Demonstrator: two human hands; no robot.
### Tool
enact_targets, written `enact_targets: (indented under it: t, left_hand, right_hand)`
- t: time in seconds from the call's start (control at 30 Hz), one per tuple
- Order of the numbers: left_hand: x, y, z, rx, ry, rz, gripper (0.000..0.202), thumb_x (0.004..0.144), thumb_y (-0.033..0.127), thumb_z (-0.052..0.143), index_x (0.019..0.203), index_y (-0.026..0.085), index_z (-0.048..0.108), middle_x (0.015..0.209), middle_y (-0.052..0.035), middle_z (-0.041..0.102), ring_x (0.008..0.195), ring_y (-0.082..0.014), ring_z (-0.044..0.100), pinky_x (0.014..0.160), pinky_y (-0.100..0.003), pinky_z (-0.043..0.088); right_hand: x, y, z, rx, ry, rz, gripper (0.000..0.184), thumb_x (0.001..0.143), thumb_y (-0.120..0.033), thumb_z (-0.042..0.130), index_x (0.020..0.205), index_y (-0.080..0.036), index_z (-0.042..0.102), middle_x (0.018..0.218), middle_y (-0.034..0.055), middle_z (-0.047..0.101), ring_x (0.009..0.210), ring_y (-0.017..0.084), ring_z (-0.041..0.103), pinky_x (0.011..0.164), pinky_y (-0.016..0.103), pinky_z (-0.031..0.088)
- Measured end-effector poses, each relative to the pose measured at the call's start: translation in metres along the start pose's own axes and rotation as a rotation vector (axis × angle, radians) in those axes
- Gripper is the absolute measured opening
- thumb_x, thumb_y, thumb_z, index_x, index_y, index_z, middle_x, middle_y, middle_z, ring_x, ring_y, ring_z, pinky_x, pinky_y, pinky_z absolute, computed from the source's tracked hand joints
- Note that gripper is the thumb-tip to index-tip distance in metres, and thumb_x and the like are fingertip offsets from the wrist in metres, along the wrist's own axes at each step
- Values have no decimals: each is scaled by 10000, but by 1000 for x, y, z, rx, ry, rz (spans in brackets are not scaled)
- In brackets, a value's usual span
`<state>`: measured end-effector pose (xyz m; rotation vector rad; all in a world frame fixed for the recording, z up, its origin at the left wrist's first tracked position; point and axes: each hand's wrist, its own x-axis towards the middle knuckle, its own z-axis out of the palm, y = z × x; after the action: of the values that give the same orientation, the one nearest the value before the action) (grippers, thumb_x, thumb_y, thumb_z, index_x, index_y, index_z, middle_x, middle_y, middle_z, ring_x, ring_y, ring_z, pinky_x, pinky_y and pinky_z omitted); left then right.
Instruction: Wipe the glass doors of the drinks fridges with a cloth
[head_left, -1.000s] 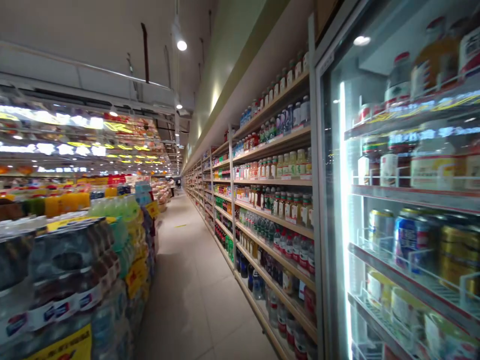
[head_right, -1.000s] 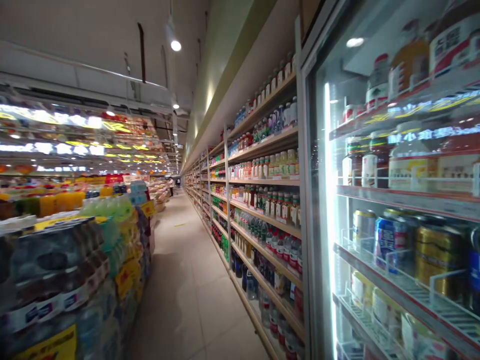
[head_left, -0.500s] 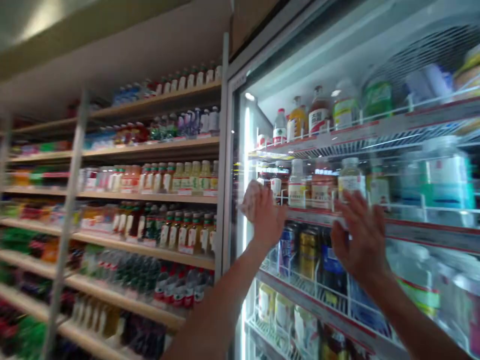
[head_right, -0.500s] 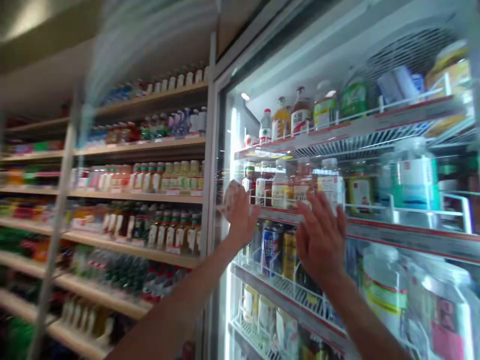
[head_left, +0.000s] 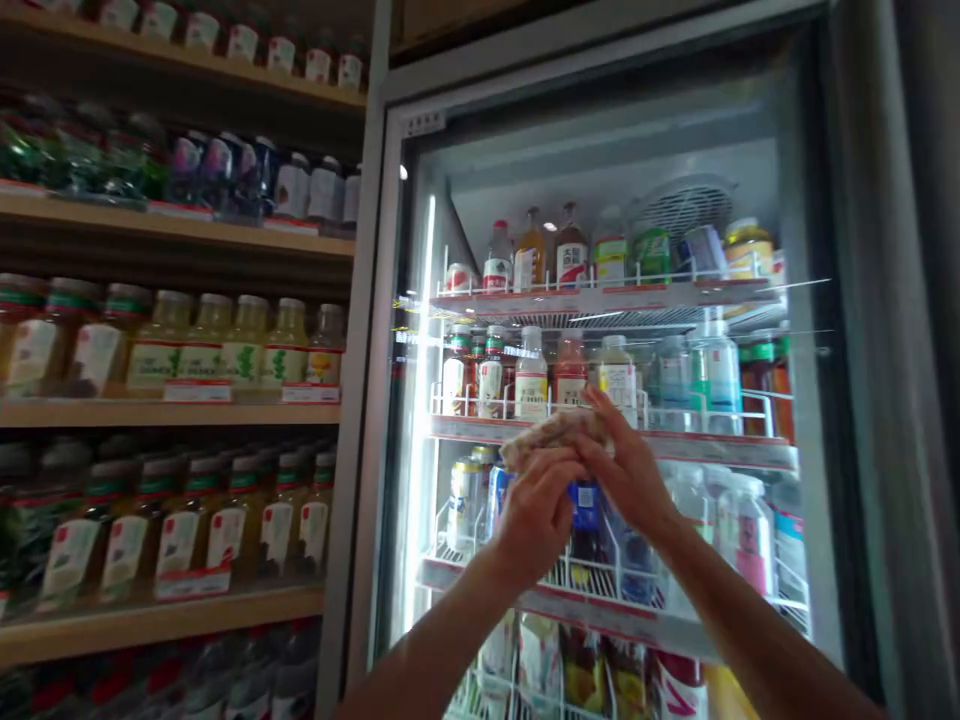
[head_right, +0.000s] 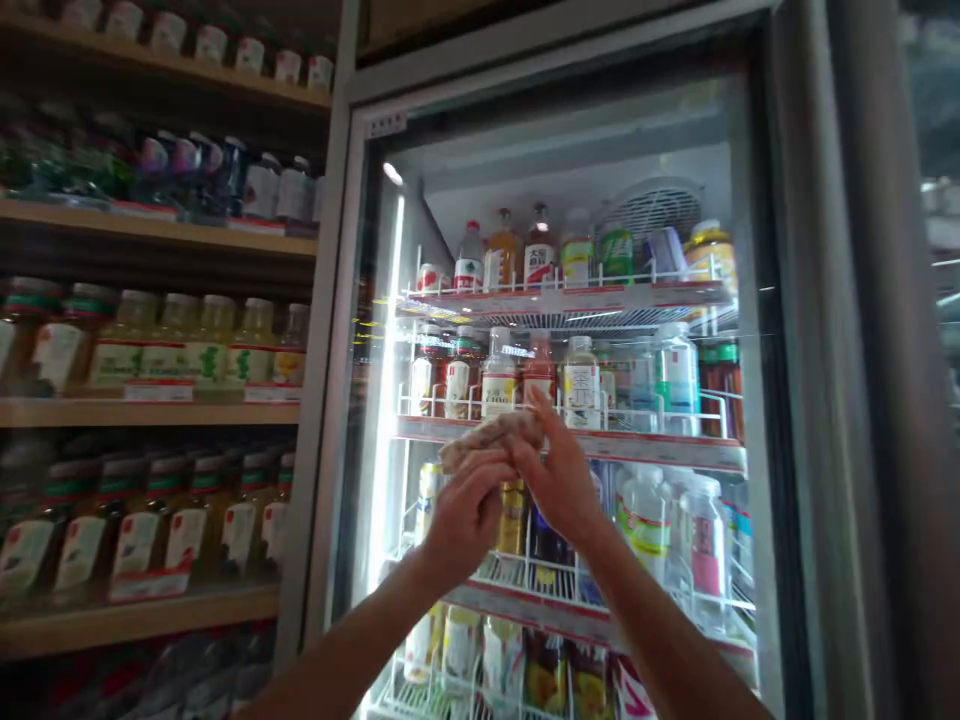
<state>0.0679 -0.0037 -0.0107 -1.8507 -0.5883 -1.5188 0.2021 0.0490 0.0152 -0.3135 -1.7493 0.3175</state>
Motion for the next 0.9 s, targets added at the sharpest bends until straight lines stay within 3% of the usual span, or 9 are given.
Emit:
enact_targets:
  t: [0.07,0.13,0.3,0.4,0.57,0.63,0.73,0.8,0.9]
  left_hand:
    - [-5,4,-4,-6,82,-97,298,756,-18,412,915,193,551,970,-36,629,977,-118,585,887,-279,488]
    - [-13,2,-8,8,124,-176,279,747,-5,430,905,195,544,942,-34,622,954,-126,588,872,-289,494]
    - [-34,10,-5,-212,-68,-273,458,702,44,486,1132,198,496,1187,-98,568,1147,-195,529,976,-370,455]
    - [-36,19,0,-427,-146,-461,433,778,117,450,1203,199,456,1207,-112,566,1090,-184,573,936,-355,485]
    - [-21,28,5,-226,58,-699,427,731,271,586,1145,194,515,1226,-98,546,1099,-203,547,940,-368,457]
    - [-13,33,8,-252,-15,-806,527,632,312,670,1126,182,540,1195,-92,573,1086,-230,547,928,-372,454]
    - [-8,41,16,-447,-233,-991,476,609,345,659,1039,152,585,942,-58,665,850,-199,606,770,-325,496]
    - [-8,43,22,-486,-239,-1077,369,601,327,634,921,144,612,786,-29,663,724,-172,590,673,-289,486]
    - [-4,41,28,-449,-31,-1179,319,566,313,630,839,147,618,712,-9,643,667,-153,568,606,-257,458]
  right_hand:
    - [-6,-9,2,238,-245,283,521,739,-380,570,1230,-208,564,1035,74,682,891,204,644,719,340,513]
    - [-19,-12,5,453,-372,506,448,676,-396,628,1074,-191,654,862,48,697,702,154,630,601,271,475]
    - [-41,-5,19,663,-125,627,385,613,-504,688,801,-168,676,677,-2,639,606,103,536,580,233,432]
    - [-40,-3,22,649,-18,598,355,595,-488,704,768,-183,651,679,-16,632,638,111,536,598,231,433]
    - [-38,-4,9,685,-63,512,253,604,-379,685,764,-188,642,692,-23,644,647,116,552,627,234,449]
    - [-40,-4,0,687,-123,491,212,631,-343,647,779,-191,641,715,-22,658,674,123,578,648,237,468]
    - [-43,-1,-11,574,-140,437,239,694,-312,585,897,-196,636,763,-5,683,699,142,616,659,265,505]
    - [-48,-1,-18,387,8,307,260,741,-280,554,980,-199,617,847,25,696,751,159,641,698,301,531]
    - [-62,-4,-27,19,281,-79,248,803,-198,513,1030,-213,612,1086,73,658,1000,187,622,878,365,516]
